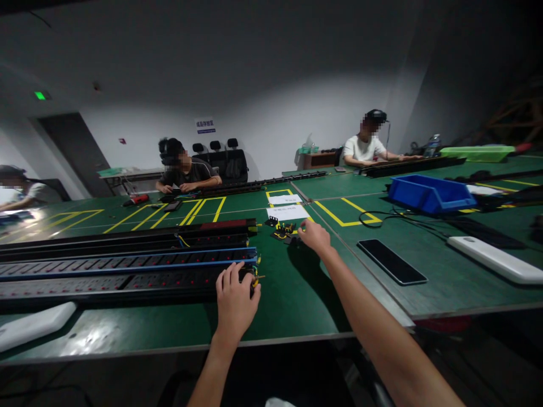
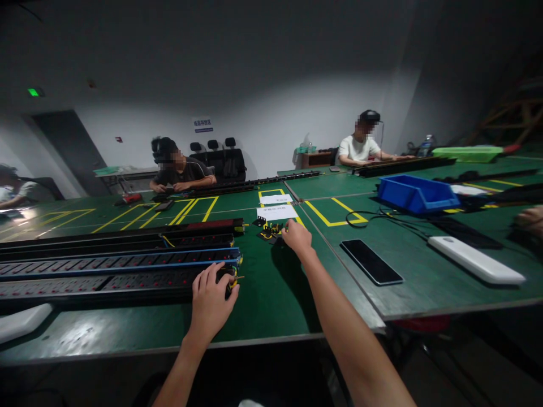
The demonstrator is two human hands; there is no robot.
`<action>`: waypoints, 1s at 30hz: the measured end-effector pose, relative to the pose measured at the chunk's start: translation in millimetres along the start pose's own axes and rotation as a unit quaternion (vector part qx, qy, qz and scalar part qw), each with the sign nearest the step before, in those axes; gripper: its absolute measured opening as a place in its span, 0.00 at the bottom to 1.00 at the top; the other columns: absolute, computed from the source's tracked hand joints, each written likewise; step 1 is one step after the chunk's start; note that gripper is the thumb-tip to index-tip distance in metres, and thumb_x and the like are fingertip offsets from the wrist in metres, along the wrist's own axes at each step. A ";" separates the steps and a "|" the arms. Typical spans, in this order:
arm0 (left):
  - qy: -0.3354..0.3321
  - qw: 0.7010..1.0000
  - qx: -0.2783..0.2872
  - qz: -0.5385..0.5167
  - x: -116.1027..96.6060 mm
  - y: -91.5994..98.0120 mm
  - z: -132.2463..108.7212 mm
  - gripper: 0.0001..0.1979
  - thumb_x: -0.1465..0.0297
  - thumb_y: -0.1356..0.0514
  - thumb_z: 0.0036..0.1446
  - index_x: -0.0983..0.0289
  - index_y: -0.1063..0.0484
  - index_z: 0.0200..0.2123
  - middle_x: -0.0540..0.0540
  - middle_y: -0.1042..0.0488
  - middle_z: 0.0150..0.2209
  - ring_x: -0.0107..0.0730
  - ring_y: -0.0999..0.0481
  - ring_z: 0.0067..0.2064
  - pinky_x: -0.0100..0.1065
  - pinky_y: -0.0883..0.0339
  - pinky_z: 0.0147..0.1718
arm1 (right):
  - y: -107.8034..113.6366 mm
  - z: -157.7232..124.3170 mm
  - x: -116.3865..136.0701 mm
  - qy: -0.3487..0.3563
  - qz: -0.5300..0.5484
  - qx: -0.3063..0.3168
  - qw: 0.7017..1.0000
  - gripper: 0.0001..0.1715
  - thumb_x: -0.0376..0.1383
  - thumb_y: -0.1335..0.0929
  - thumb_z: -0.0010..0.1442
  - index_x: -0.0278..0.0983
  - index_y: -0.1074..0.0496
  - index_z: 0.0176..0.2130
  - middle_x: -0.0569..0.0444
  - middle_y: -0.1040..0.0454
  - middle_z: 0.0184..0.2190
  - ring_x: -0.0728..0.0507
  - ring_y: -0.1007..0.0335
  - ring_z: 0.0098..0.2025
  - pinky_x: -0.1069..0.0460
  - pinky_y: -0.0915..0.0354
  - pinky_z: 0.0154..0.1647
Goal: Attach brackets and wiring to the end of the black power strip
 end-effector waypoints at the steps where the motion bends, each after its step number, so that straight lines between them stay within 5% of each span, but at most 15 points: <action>1: 0.000 1.000 -0.001 -0.001 0.2 0.1 0.1 0.06 0.67 0.40 0.60 0.58 0.22 0.37 0.61 0.28 0.57 0.54 0.33 0.62 0.59 0.41 0.60 | -5.3 0.4 0.7 0.008 -0.007 0.019 1.000 0.20 0.42 0.36 0.64 0.40 0.26 0.53 0.42 0.22 0.49 0.36 0.25 0.49 0.48 0.34 0.44; 7: -0.002 1.000 0.007 0.013 1.1 -2.3 0.4 0.07 0.66 0.40 0.60 0.58 0.22 0.37 0.61 0.28 0.58 0.53 0.34 0.62 0.58 0.41 0.60 | -20.2 2.0 -3.0 0.014 -0.030 0.082 0.996 0.20 0.43 0.35 0.64 0.40 0.26 0.53 0.42 0.23 0.51 0.34 0.26 0.52 0.45 0.33 0.47; 12: -0.011 1.000 0.002 0.020 1.6 -3.0 1.6 0.07 0.66 0.40 0.60 0.58 0.22 0.37 0.61 0.28 0.58 0.53 0.33 0.62 0.57 0.41 0.60 | -7.9 1.8 -9.1 -0.011 -0.043 0.030 0.999 0.19 0.33 0.39 0.65 0.38 0.27 0.53 0.39 0.25 0.51 0.35 0.27 0.53 0.45 0.34 0.48; 19: -0.014 1.000 0.003 0.028 3.0 -3.7 1.4 0.07 0.65 0.40 0.60 0.58 0.22 0.38 0.61 0.28 0.58 0.53 0.33 0.62 0.57 0.41 0.60 | -6.0 -3.3 4.7 0.019 -0.066 -0.005 0.998 0.21 0.39 0.37 0.66 0.34 0.30 0.55 0.36 0.30 0.54 0.34 0.34 0.56 0.45 0.36 0.51; 30: -0.013 1.000 -0.003 0.017 0.9 -0.9 2.4 0.06 0.66 0.40 0.59 0.58 0.22 0.37 0.61 0.28 0.57 0.53 0.33 0.61 0.57 0.40 0.59 | -31.1 -11.5 26.0 0.099 -0.082 0.057 0.990 0.23 0.35 0.39 0.67 0.43 0.24 0.55 0.39 0.30 0.55 0.32 0.39 0.60 0.40 0.39 0.54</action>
Point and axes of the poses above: each hand's wrist, its own z-axis towards the middle knuckle, its own y-axis out of the back of the hand, x = y × z, the point moved 9 cm from there along z, towards the middle knuckle
